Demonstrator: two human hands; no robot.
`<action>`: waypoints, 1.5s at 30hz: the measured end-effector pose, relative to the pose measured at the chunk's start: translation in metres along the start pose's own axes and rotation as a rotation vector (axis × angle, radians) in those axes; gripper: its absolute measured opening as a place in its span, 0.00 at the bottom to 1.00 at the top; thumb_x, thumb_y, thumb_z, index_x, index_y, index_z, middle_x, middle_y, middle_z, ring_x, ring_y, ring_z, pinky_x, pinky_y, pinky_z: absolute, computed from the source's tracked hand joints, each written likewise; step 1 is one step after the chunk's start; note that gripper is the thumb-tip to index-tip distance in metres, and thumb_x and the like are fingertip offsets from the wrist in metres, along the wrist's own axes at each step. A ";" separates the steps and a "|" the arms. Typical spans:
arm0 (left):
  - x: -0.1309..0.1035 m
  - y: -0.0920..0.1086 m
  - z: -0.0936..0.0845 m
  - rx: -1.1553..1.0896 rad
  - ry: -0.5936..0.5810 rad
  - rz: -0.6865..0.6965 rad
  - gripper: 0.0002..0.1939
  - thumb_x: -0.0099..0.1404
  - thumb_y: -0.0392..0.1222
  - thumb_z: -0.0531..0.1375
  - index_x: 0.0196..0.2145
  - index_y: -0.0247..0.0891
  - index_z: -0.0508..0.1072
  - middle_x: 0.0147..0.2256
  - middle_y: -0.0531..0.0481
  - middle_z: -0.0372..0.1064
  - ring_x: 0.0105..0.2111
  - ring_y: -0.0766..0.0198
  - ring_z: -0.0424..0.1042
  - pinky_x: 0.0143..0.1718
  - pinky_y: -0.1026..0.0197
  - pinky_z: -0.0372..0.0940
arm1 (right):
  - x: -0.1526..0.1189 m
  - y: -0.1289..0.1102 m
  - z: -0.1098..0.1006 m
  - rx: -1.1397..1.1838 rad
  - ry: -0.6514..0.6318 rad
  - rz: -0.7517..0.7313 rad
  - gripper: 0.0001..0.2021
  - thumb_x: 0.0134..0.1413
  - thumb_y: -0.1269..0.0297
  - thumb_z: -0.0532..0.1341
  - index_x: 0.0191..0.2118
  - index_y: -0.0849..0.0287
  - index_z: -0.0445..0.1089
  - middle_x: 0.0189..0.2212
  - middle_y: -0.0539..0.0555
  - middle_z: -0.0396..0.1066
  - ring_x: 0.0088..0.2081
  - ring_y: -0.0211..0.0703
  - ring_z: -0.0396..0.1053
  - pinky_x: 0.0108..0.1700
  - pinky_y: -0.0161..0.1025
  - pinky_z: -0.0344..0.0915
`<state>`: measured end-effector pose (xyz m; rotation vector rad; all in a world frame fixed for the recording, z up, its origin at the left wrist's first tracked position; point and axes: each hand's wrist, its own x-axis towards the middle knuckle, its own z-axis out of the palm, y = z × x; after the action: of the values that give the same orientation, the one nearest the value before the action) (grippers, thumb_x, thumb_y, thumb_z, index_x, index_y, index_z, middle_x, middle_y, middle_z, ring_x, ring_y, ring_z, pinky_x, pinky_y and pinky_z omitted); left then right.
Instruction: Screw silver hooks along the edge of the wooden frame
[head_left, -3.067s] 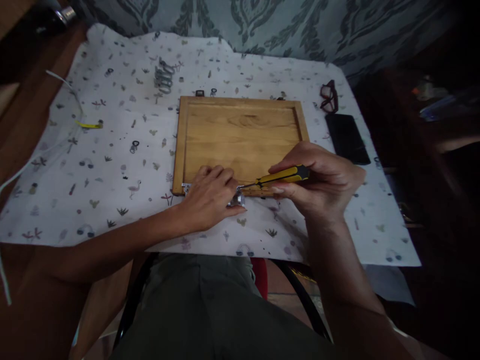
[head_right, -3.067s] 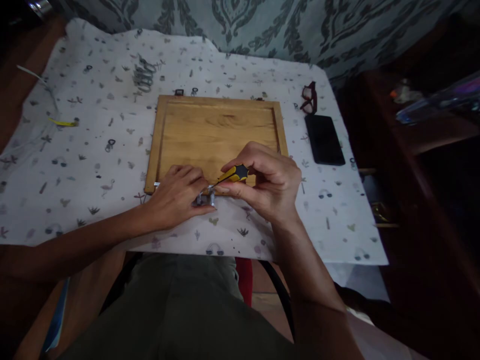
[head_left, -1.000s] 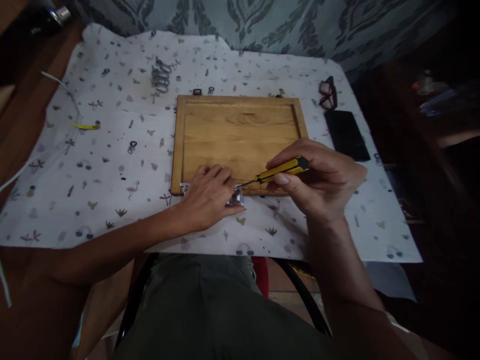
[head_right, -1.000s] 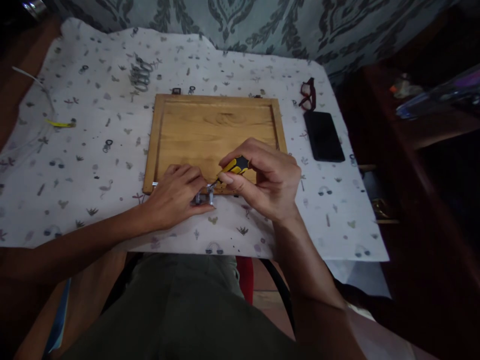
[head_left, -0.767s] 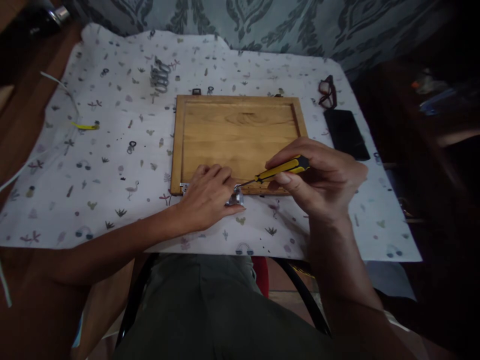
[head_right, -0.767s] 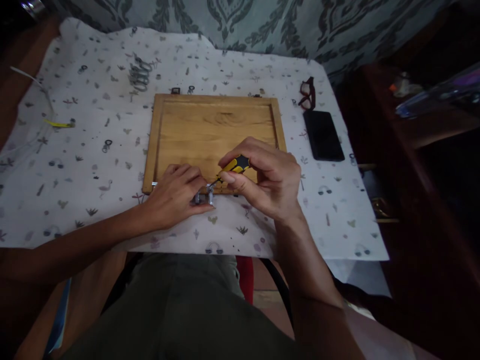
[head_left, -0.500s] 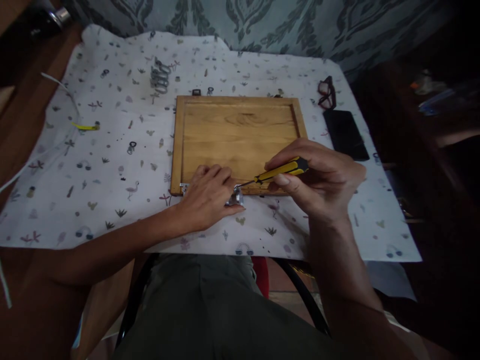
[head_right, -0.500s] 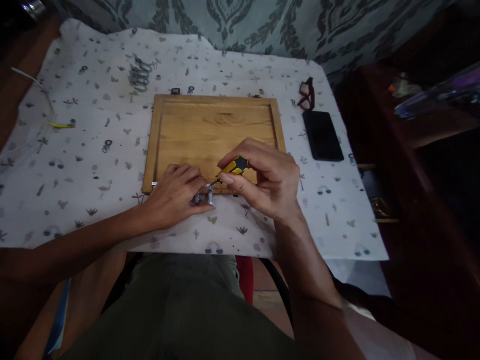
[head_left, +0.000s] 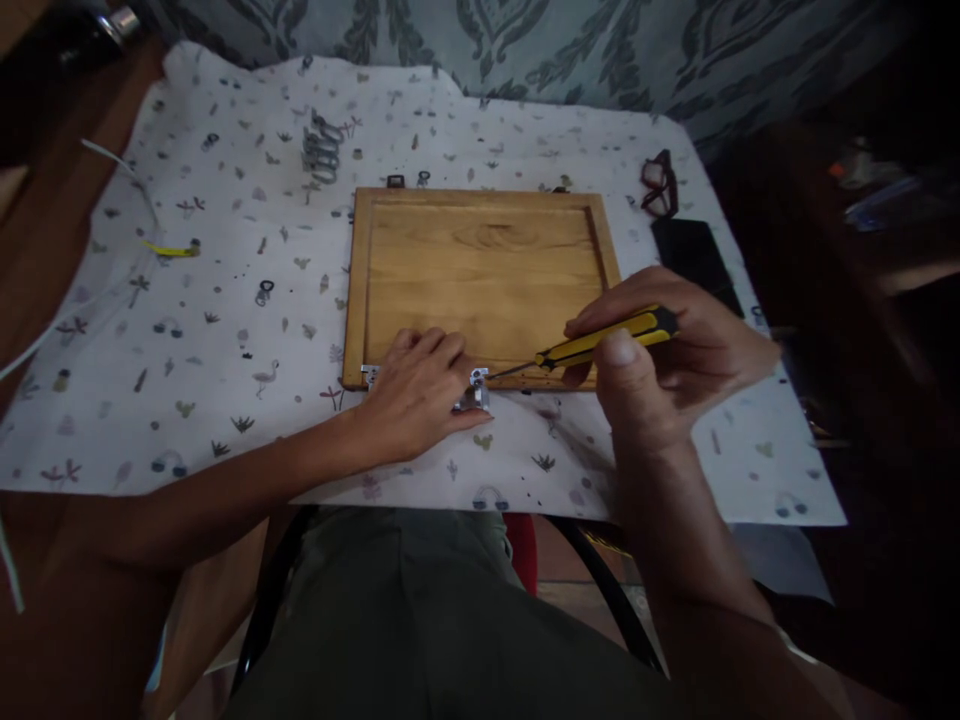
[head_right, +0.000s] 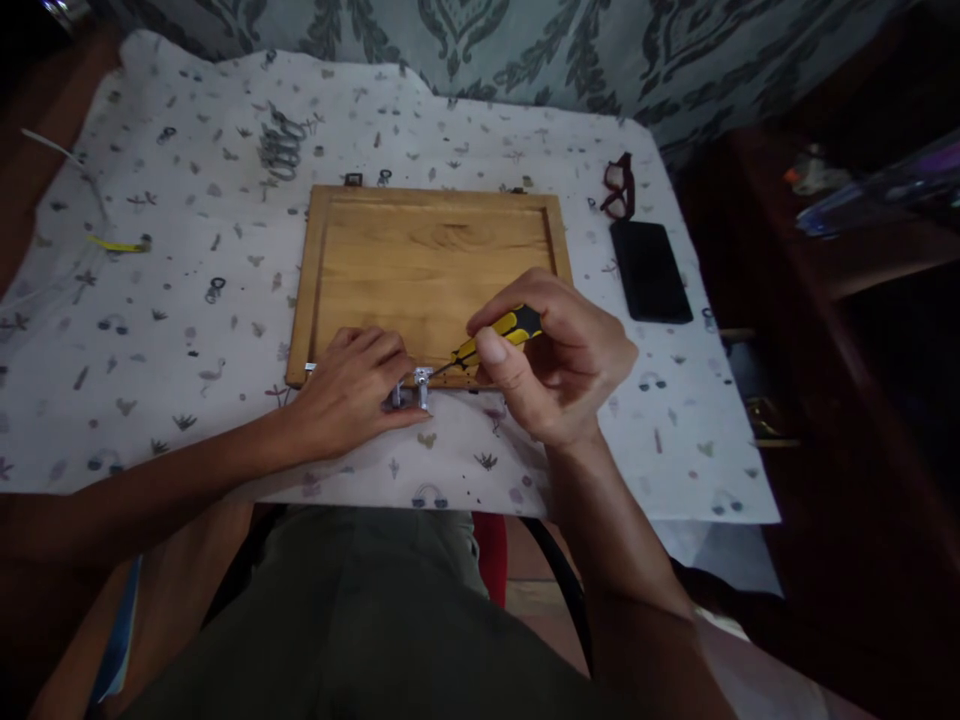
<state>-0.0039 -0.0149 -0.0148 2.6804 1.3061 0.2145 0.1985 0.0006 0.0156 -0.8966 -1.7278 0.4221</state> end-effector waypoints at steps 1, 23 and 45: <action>0.000 0.000 0.000 0.001 0.006 0.002 0.24 0.67 0.60 0.65 0.44 0.33 0.76 0.43 0.42 0.72 0.48 0.49 0.69 0.49 0.50 0.60 | 0.000 0.001 0.000 -0.007 -0.003 0.001 0.07 0.62 0.50 0.63 0.38 0.39 0.79 0.28 0.52 0.74 0.22 0.49 0.67 0.19 0.50 0.62; -0.001 0.000 -0.001 -0.023 -0.003 -0.007 0.23 0.67 0.58 0.65 0.46 0.34 0.77 0.44 0.41 0.72 0.49 0.48 0.69 0.50 0.50 0.59 | 0.000 0.015 0.010 0.067 -0.050 -0.111 0.06 0.63 0.55 0.65 0.40 0.47 0.79 0.28 0.50 0.73 0.26 0.44 0.69 0.26 0.44 0.67; -0.001 -0.003 0.004 0.034 0.047 0.020 0.25 0.68 0.62 0.63 0.45 0.35 0.75 0.44 0.43 0.73 0.46 0.50 0.71 0.48 0.50 0.63 | 0.009 0.016 -0.001 0.402 -0.298 0.042 0.17 0.57 0.61 0.72 0.52 0.53 0.79 0.37 0.51 0.81 0.35 0.39 0.79 0.29 0.31 0.75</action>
<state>-0.0062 -0.0137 -0.0193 2.7340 1.3078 0.2611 0.2037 0.0178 0.0110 -0.5991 -1.8021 0.9321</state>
